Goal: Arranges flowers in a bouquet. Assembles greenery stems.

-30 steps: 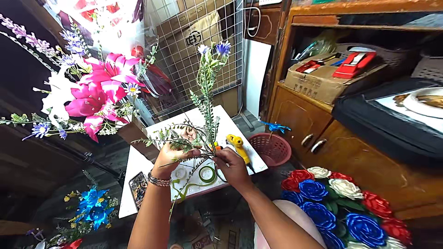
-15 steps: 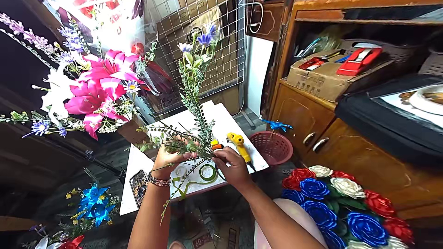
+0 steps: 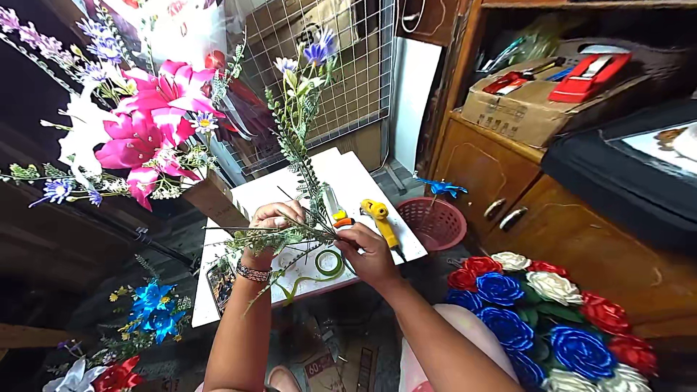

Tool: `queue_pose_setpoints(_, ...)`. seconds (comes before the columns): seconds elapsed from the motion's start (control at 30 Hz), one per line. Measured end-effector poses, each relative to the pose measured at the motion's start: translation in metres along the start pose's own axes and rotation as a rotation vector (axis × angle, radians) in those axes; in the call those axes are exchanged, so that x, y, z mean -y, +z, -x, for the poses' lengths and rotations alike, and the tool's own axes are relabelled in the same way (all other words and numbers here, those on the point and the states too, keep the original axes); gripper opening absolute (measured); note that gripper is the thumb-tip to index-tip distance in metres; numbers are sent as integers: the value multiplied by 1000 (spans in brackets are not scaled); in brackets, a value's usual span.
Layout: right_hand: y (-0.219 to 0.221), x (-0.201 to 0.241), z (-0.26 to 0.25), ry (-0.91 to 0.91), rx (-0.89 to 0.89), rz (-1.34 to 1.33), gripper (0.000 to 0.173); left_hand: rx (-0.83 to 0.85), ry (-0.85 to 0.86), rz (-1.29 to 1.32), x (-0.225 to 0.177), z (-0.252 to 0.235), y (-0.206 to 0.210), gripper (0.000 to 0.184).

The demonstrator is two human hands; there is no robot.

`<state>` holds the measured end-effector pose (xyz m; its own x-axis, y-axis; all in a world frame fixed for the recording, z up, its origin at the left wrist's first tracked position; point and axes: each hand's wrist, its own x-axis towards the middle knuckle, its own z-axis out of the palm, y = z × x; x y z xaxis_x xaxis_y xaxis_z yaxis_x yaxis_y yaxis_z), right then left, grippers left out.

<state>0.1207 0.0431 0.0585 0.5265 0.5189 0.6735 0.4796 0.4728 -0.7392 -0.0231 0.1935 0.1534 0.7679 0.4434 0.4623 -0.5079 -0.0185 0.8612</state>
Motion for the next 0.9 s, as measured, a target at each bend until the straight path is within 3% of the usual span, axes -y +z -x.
queue_pose_setpoints(0.1, 0, 0, 0, 21, 5, -2, 18, -91, -40, -28, 1, 5, 2, 31)
queue_pose_setpoints(0.2, 0, -2, 0, 44, 12, -17, 18, -114, -34, 3, 3, 4, 3, 15)
queue_pose_setpoints(0.27, -1, -2, 0, 60, 11, -22, 18, -50, 19, -53, 1, -2, 9, 15)
queue_pose_setpoints(0.33, -2, -2, 0, 68, 11, -36, 18, 124, 35, -29, -3, -13, 13, 27)
queue_pose_setpoints(0.57, -1, -5, 1, 81, 10, -63, 18, 143, -24, 24, -5, -15, 18, 25)
queue_pose_setpoints(0.8, 0, -7, 3, 97, 30, -70, 19, 112, -20, 7, -3, -15, 19, 18)
queue_pose_setpoints(0.9, 2, -7, 1, 96, 36, -76, 20, 4, -26, 24, -1, -17, 22, 14)
